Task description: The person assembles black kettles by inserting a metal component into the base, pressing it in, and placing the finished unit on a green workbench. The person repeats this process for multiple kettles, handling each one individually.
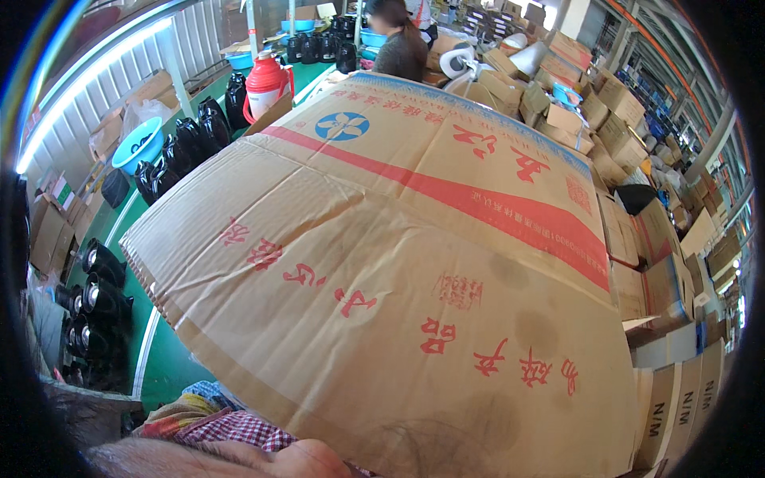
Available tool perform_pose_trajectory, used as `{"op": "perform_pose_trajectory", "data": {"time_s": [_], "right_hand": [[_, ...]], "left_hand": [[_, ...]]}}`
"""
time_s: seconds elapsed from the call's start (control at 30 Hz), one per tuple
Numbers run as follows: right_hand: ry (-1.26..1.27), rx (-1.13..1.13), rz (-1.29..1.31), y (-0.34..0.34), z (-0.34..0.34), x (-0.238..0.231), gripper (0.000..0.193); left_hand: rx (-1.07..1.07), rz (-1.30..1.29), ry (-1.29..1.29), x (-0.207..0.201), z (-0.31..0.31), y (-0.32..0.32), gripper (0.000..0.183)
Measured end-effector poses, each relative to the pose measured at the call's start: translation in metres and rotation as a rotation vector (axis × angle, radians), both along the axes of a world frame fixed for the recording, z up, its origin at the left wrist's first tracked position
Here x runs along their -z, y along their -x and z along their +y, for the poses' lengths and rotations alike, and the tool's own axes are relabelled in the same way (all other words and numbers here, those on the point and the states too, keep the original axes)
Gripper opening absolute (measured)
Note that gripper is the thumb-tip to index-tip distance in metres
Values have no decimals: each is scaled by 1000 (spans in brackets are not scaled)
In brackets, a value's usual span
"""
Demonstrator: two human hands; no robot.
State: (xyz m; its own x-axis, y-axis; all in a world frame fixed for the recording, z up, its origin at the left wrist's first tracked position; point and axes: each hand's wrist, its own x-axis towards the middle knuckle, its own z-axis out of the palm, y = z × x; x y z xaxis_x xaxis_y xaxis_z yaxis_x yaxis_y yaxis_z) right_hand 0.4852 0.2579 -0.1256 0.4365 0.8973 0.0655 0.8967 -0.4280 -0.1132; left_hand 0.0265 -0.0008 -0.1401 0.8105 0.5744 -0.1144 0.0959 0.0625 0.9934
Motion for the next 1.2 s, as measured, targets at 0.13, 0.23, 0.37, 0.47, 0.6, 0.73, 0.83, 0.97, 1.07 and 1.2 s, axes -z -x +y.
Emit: {"op": "perform_pose_trajectory", "data": {"time_s": [0.13, 0.23, 0.37, 0.47, 0.6, 0.73, 0.83, 0.97, 1.07, 1.2], "right_hand": [[-239, -64, 146, 0, -22, -18, 25], [-456, -106, 332, -4, -69, -35, 24], [-692, -193, 734, 39, -156, -63, 25], [-746, -333, 1095, 117, -229, -76, 25], [-675, -537, 1171, 214, -315, -84, 37], [-437, -612, 1515, 253, -354, -100, 41], [-377, -698, 1476, 246, -361, -87, 43], [-394, -661, 1297, 254, -365, -79, 29], [-387, -704, 1199, 257, -374, -68, 22], [-430, -837, 1141, 261, -375, -58, 16]], "left_hand": [[-21, -3, -22, -8, 15, 11, 33], [-12, -17, -24, -13, 20, 9, 35], [-19, -42, 25, -19, 11, 14, 36], [-273, -116, 118, -11, 22, 21, 50], [-358, -362, -243, -104, 8, -4, 60], [-161, -141, -303, -117, 0, 7, 38], [-61, -263, -339, -112, -14, 15, 42], [-12, -278, -251, -87, -13, 23, 43], [-47, -318, -316, -68, -23, 26, 40], [-64, -320, -455, -56, -28, 27, 43]]}}
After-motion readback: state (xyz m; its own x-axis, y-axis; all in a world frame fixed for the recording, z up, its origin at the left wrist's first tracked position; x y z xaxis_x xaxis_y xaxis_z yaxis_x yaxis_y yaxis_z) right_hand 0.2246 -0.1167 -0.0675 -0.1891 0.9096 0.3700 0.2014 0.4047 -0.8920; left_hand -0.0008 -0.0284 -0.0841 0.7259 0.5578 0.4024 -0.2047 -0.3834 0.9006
